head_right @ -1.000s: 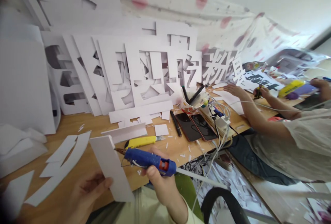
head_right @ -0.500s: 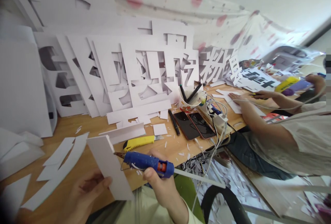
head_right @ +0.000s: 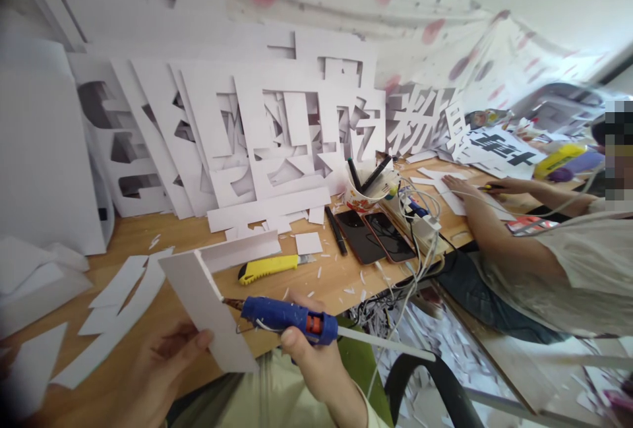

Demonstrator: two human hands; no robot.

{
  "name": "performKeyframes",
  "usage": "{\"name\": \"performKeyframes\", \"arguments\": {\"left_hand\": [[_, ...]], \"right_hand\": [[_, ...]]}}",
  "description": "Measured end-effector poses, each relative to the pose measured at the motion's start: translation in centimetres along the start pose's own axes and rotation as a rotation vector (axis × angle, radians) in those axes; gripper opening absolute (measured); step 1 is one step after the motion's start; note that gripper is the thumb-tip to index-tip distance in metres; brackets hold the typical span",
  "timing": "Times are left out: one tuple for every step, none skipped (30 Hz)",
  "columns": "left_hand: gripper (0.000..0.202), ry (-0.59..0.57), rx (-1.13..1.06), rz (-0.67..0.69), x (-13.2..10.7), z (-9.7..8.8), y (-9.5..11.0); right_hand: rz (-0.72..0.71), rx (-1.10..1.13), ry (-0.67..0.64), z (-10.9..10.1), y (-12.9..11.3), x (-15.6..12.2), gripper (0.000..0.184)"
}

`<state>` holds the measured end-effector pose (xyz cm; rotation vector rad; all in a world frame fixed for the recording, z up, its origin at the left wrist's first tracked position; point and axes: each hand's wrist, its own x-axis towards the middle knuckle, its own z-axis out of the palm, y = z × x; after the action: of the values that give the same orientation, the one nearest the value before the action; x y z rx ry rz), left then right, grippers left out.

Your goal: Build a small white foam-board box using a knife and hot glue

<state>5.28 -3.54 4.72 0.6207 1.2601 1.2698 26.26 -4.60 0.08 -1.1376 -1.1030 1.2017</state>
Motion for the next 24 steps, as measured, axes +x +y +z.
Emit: {"name": "performKeyframes", "arguments": {"left_hand": [[0.046,-0.004,0.004,0.000,0.1,0.0,0.0],[0.046,-0.008,0.009,0.001,0.1,-0.1,-0.1],[0.046,-0.013,0.013,0.002,0.1,-0.1,-0.1],[0.046,-0.018,0.017,0.003,0.1,-0.1,-0.1],[0.046,-0.022,0.020,0.003,0.1,0.0,-0.1],[0.047,-0.023,0.021,0.003,0.0,0.1,-0.1],[0.047,-0.023,0.017,0.004,-0.1,0.2,-0.1],[0.046,-0.019,0.010,0.005,-0.1,0.3,-0.1],[0.046,-0.014,0.004,0.009,-0.1,0.3,-0.1],[0.045,-0.009,-0.001,0.013,-0.1,0.3,-0.2],[0.044,-0.007,-0.004,0.019,0.0,0.2,-0.2],[0.044,-0.008,-0.004,0.023,0.2,0.0,-0.4],[0.044,-0.024,0.001,0.021,0.4,-0.3,-0.6],[0.044,-0.050,0.010,0.015,0.7,-0.7,-0.8],[0.043,-0.084,0.020,0.006,1.1,-1.1,-1.0],[0.043,-0.115,0.032,-0.001,1.4,-1.6,-1.3],[0.041,-0.139,0.042,-0.003,1.7,-2.0,-1.5],[0.040,-0.150,0.050,0.001,2.0,-2.4,-1.7],[0.038,-0.147,0.056,0.014,2.2,-2.7,-1.8],[0.037,-0.134,0.059,0.030,2.3,-2.9,-1.9],[0.037,-0.125,0.060,0.042,2.4,-3.1,-1.9],[0.038,-0.118,0.057,0.050,2.4,-3.2,-1.9],[0.039,-0.114,0.051,0.054,2.4,-3.2,-1.9],[0.040,-0.110,0.043,0.054,2.4,-3.2,-1.8]], "right_hand": [[0.009,0.012,-0.001,0.3,-0.4,0.2,0.068],[0.008,0.020,-0.012,0.6,-0.8,0.3,0.067],[-0.003,0.026,-0.029,0.8,-1.2,0.6,0.065],[-0.022,0.031,-0.048,1.1,-1.6,0.7,0.064],[-0.037,0.041,-0.062,1.3,-1.9,0.9,0.063],[-0.037,0.058,-0.062,1.4,-2.1,0.9,0.062],[-0.023,0.080,-0.046,1.4,-2.3,0.8,0.061],[0.002,0.101,-0.018,1.3,-2.2,0.7,0.060],[0.034,0.117,0.015,1.2,-2.1,0.5,0.060],[0.065,0.130,0.043,1.1,-1.9,0.3,0.061],[0.087,0.138,0.056,0.9,-1.7,0.1,0.062],[0.095,0.139,0.058,0.8,-1.4,0.0,0.063],[0.091,0.132,0.049,0.6,-1.1,-0.1,0.064],[0.072,0.117,0.046,0.4,-0.9,-0.1,0.064],[0.046,0.097,0.041,0.3,-0.7,-0.2,0.064],[0.018,0.075,0.044,0.2,-0.5,-0.2,0.065],[0.002,0.055,0.048,0.0,-0.3,-0.2,0.065],[0.000,0.040,0.051,-0.2,-0.2,-0.2,0.065],[0.008,0.027,0.048,-0.4,0.0,-0.3,0.064],[0.022,0.013,0.041,-0.7,0.1,-0.5,0.063],[0.037,-0.006,0.035,-0.9,0.1,-0.6,0.062],[0.042,-0.026,0.038,-1.1,0.1,-0.8,0.061],[0.043,-0.045,0.041,-1.2,0.1,-0.9,0.060],[0.040,-0.059,0.051,-1.2,-0.1,-1.0,0.060]]}}
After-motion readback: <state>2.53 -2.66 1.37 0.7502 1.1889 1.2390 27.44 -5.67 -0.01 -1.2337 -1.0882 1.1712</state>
